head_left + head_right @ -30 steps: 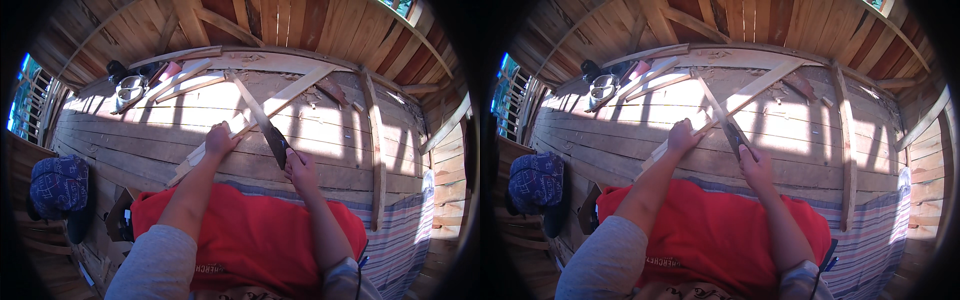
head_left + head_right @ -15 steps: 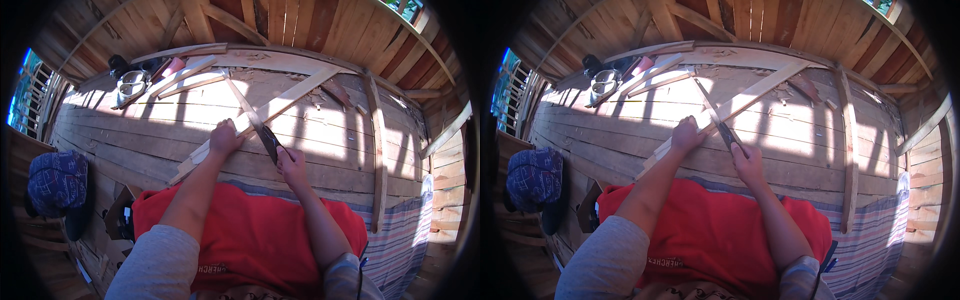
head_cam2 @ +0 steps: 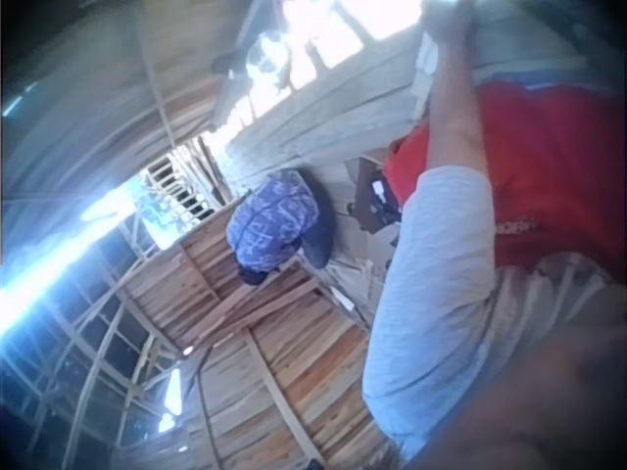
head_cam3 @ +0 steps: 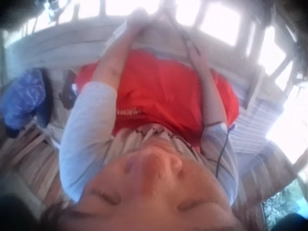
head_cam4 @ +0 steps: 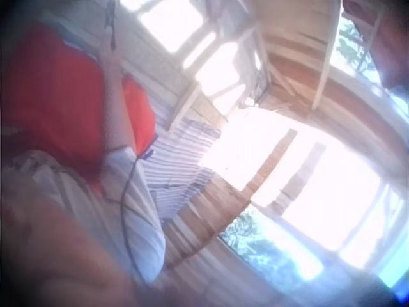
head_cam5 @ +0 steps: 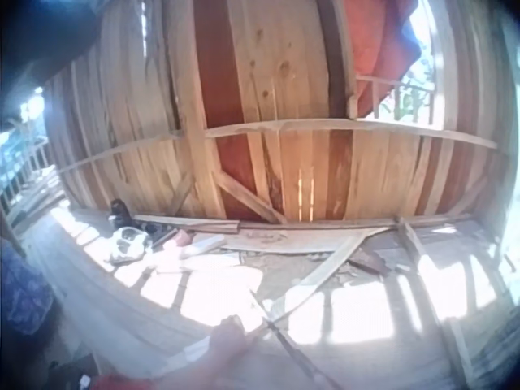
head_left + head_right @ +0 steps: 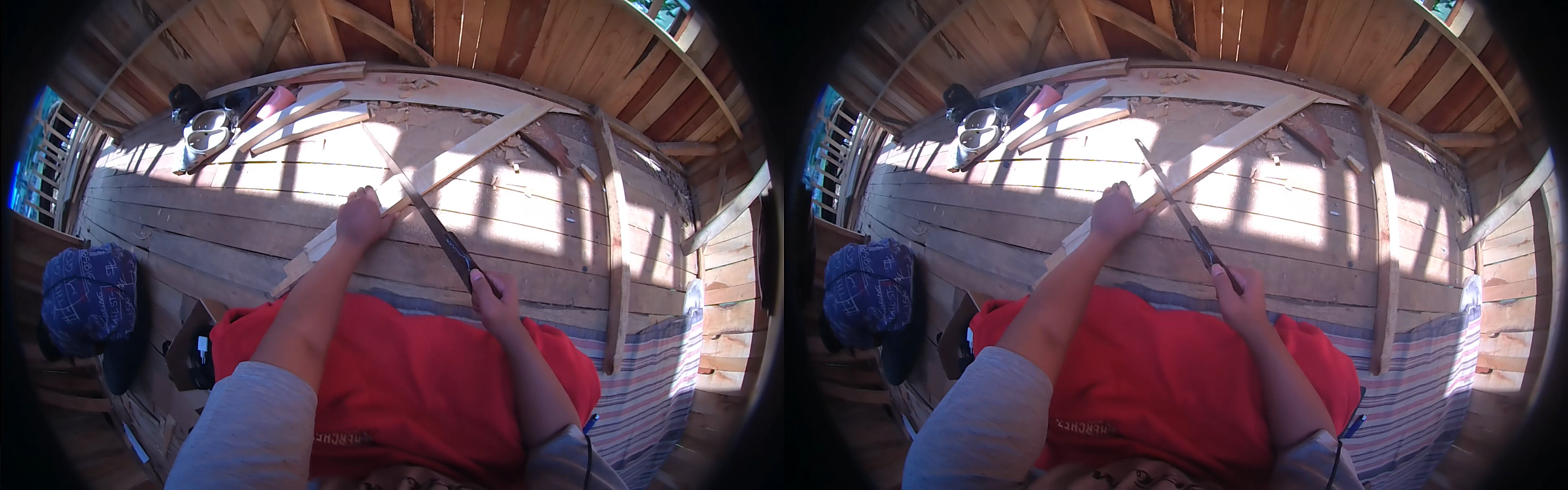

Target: The person saws a thin piece of wood using a handsaw while holding it against the floor by hand and foot.

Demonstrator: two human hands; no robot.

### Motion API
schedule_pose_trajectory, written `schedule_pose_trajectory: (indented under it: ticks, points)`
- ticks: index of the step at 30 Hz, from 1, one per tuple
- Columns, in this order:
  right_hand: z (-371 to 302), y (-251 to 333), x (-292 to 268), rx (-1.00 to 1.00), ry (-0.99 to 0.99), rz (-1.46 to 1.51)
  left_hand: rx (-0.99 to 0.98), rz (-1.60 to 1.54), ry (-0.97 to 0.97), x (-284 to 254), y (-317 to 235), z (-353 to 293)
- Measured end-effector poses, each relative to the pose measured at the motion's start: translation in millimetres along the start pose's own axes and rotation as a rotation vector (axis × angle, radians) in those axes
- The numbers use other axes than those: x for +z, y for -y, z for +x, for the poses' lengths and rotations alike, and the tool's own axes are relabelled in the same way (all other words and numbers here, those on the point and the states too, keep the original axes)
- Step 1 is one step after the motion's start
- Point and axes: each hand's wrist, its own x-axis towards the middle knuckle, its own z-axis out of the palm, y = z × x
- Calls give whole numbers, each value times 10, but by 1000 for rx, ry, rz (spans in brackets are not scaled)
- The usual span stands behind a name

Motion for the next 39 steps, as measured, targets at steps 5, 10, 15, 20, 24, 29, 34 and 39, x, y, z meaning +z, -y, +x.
schedule_pose_trajectory:
  ticks: [5,10,15,20,24,29,34,39]
  points:
    - [460,-46,119,-93,5,-127,28,2,9,4,-98,27]
    - [64,58,83,90,35,-7,7,34,2,-10,-20,-8]
    - [-152,273,-116,144,27,53,12,-11,-3,-28,-8,-13]
    - [276,107,89,-21,-4,-124,8,42,-25,-12,-136,-8]
    - [291,218,182,-74,34,-177,0,-10,12,-80,-81,16]
    - [-160,172,-153,135,17,13,-13,-14,9,-78,3,10]
    - [111,130,-122,10,1,-110,7,-38,-8,-35,-91,34]
    - [621,292,377,-72,39,-238,5,-2,38,-27,-29,53]
